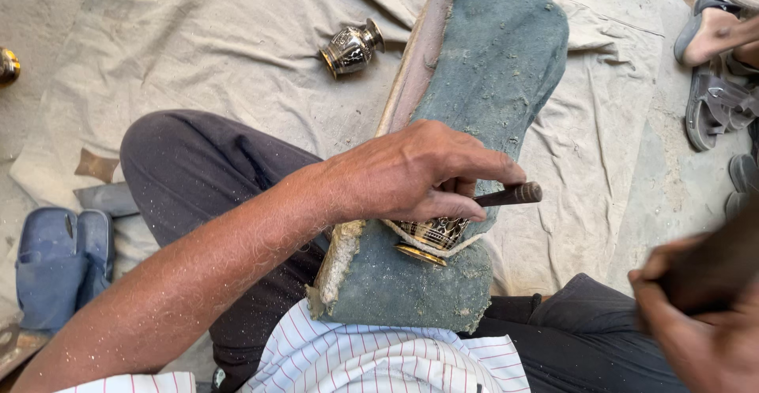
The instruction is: The person sits cross-legged on the ground with a small brass pot strapped to a padded cushion on their lap. They hold a chisel against the pot's surface and repeatedly strike it with a wooden mallet to carve decorative patterns, repositioning the chisel around the pot as they work.
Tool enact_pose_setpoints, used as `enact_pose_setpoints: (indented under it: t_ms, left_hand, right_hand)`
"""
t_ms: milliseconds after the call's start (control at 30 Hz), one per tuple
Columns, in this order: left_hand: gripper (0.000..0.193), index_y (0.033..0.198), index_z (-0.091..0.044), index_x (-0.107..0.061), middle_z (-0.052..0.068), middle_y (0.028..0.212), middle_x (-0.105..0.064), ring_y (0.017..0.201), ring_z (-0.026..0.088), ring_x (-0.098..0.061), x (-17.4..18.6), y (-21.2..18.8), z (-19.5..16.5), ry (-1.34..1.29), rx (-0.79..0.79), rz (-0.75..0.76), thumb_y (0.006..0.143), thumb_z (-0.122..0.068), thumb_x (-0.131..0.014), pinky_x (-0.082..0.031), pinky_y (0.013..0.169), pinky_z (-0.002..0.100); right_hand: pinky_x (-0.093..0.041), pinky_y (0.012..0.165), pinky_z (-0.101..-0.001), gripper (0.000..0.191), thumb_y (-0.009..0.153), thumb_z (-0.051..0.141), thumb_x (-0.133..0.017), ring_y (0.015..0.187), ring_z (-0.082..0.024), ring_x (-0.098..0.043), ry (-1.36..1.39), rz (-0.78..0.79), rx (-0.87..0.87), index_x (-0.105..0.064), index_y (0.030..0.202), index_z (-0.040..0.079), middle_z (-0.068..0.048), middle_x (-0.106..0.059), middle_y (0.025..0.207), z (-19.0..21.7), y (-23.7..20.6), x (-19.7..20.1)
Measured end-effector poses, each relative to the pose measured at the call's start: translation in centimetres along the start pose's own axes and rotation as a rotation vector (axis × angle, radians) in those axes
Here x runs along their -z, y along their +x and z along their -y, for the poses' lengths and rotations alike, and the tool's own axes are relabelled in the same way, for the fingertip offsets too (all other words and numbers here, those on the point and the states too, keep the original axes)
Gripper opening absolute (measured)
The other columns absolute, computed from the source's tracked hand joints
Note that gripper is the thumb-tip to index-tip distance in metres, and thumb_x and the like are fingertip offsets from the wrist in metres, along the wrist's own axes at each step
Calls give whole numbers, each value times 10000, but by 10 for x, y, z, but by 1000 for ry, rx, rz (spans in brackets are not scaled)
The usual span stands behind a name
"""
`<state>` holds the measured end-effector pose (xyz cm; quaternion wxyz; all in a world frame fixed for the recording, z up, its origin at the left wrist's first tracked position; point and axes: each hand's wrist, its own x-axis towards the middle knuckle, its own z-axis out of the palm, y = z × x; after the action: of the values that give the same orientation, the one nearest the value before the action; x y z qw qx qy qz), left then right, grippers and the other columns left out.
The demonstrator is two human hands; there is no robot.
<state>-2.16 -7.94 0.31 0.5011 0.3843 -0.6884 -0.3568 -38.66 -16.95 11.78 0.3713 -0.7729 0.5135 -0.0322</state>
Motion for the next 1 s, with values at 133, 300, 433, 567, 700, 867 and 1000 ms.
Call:
enact_pose_setpoints:
  t_ms: [133, 300, 433, 567, 700, 867, 1000]
  left_hand:
    - [506, 1330, -139, -655, 27, 924, -769, 740, 123, -738, 1, 0, 0, -8, -30, 4, 860, -231, -819, -611, 678, 327]
    - [491, 1309, -144, -668, 23, 820, -751, 712, 131, -730, 1, -2, 1, 28, 23, 20, 852, -234, -824, -588, 643, 338]
    - [515, 1344, -143, -651, 18, 887, -752, 727, 120, -727, 0, -2, 3, -7, -28, -20, 868, -238, -824, -599, 663, 320]
    - [496, 1330, -172, -660, -3, 841, -745, 701, 108, -722, -2, -3, 4, 6, 53, 6, 867, -256, -817, -605, 626, 301]
    - [538, 1359, -140, -636, 21, 842, -735, 721, 127, -711, -1, -5, 6, 10, -17, -42, 871, -254, -831, -600, 668, 320]
    - [530, 1362, -152, -638, 9, 897, -745, 755, 108, -726, 0, -7, 9, -2, -55, -56, 877, -258, -824, -617, 684, 300]
    - [523, 1364, -159, -638, 2, 860, -737, 738, 108, -718, -1, -7, 8, -18, -35, -64, 885, -261, -822, -606, 675, 313]
  right_hand:
    - [-599, 798, -349, 400, 765, -40, -771, 823, -217, -735, -595, -236, 146, -650, 1141, 21, -124, -717, 938, 24, -2, -20]
    - [-633, 771, -346, 403, 843, -8, -728, 820, -210, -746, -630, -177, -64, -627, 1230, 40, -113, -702, 924, 43, 0, -29]
    - [-653, 850, -313, 249, 900, 45, -679, 915, -161, -732, 114, -187, 11, -603, 1137, 21, -92, -692, 950, 37, 14, -19]
    - [-633, 680, -289, 290, 844, 11, -687, 749, -148, -725, -71, -61, 11, -647, 1131, 7, -91, -698, 897, 21, 16, -10]
    - [-624, 657, -280, 204, 877, -11, -668, 705, -150, -716, -254, -202, 8, -648, 1080, 3, -99, -683, 841, 4, 3, -4]
    - [-613, 628, -269, 104, 917, -40, -644, 650, -152, -705, -327, -221, -36, -648, 1015, -3, -108, -663, 771, 3, 3, -4]
    - [-604, 605, -260, 61, 950, -63, -626, 607, -154, -697, -4, -326, -208, -649, 963, -8, -115, -648, 716, 19, 7, -6]
